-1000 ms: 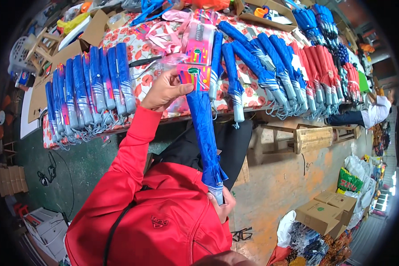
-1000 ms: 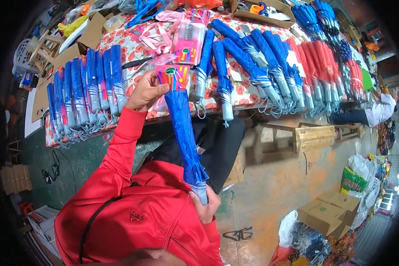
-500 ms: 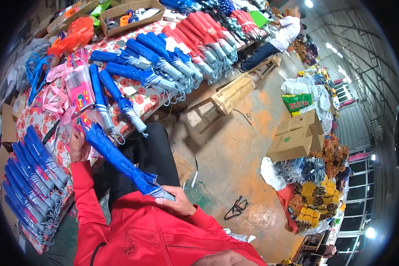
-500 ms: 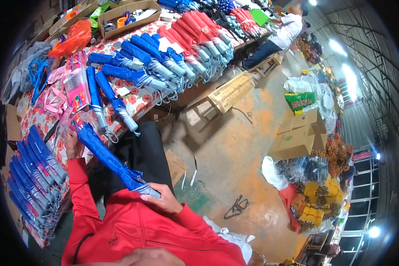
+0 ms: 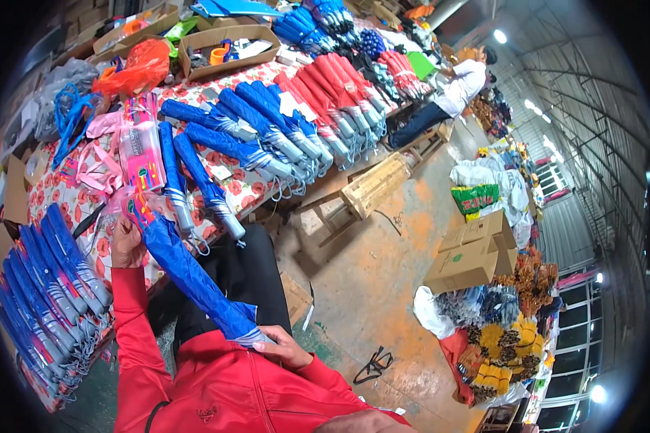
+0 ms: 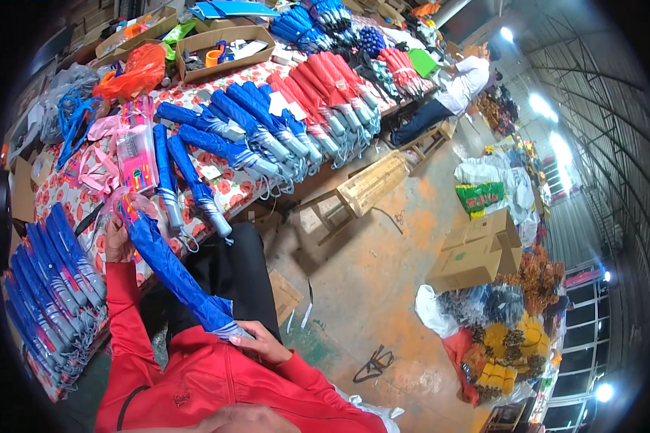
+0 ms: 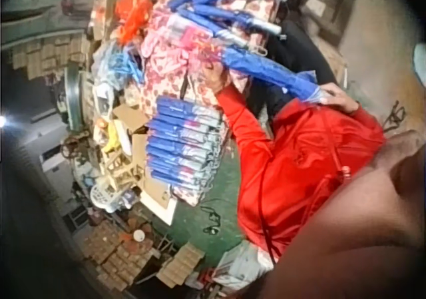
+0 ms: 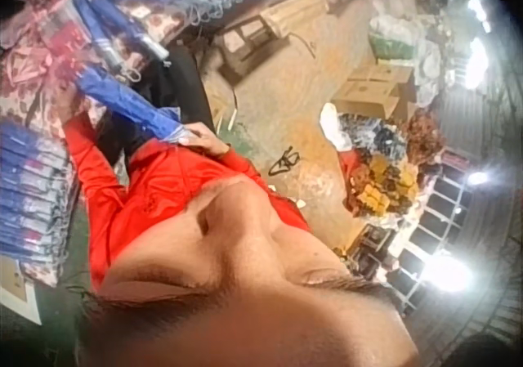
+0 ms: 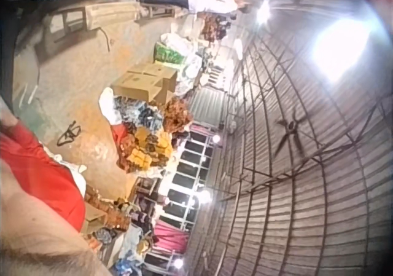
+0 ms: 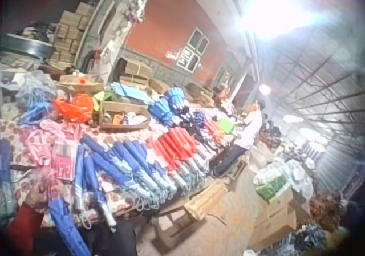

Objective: Packaging umbrellas into plastic sleeves at a production station.

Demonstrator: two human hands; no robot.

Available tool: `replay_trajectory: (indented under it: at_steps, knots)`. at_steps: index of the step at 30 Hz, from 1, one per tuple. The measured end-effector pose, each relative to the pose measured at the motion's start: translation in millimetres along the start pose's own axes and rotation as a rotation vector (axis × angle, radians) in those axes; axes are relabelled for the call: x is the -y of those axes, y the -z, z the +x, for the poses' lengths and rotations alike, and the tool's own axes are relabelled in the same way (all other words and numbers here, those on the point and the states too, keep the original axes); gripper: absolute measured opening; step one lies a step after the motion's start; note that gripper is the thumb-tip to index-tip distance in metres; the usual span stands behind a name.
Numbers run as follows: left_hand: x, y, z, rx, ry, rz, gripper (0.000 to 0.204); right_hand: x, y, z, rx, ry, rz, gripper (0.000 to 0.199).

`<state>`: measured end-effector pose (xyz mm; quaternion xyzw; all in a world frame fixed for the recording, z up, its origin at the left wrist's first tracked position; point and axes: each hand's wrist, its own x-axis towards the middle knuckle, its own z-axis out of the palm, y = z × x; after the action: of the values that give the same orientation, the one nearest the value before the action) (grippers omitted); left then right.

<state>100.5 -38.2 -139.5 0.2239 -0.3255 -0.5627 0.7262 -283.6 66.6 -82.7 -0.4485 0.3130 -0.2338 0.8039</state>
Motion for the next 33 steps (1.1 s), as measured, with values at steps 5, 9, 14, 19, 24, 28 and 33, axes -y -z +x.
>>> replay_trajectory:
  at_steps: [5, 9, 14, 19, 24, 28, 33]
  knots:
    - [-21.9, -40.4, 19.8, 0.173, -0.068, 0.004, 0.070, -10.6, 12.0, 8.8, 0.088, -0.114, 0.170, 0.027]
    - [-33.1, -48.7, 20.0, 0.415, -0.082, -0.012, 0.067, -18.5, 4.6, 8.8, 0.136, -0.080, 0.249, 0.028]
    - [-44.6, -49.5, 13.2, 0.077, 0.077, 0.201, 0.069, 6.4, -0.3, 19.6, -0.162, 0.042, -0.208, 0.028]
    - [-7.5, -57.8, -13.4, 0.059, 0.017, -0.060, 0.068, 5.5, 7.0, 19.2, 0.046, -0.142, 0.313, 0.026]
    - [-6.9, -69.2, -23.1, 0.138, 0.006, -0.238, 0.065, -7.3, 8.1, 27.6, 0.247, -0.208, 0.527, 0.021]
    - [-30.3, -75.7, -10.6, -0.229, 0.050, 0.128, 0.067, 35.6, -28.9, 39.5, -0.171, 0.073, -0.418, 0.016]
    - [-22.3, -114.7, -30.3, -0.043, -0.103, 0.099, 0.064, 39.8, -21.1, 46.5, -0.212, 0.358, -0.704, 0.015]
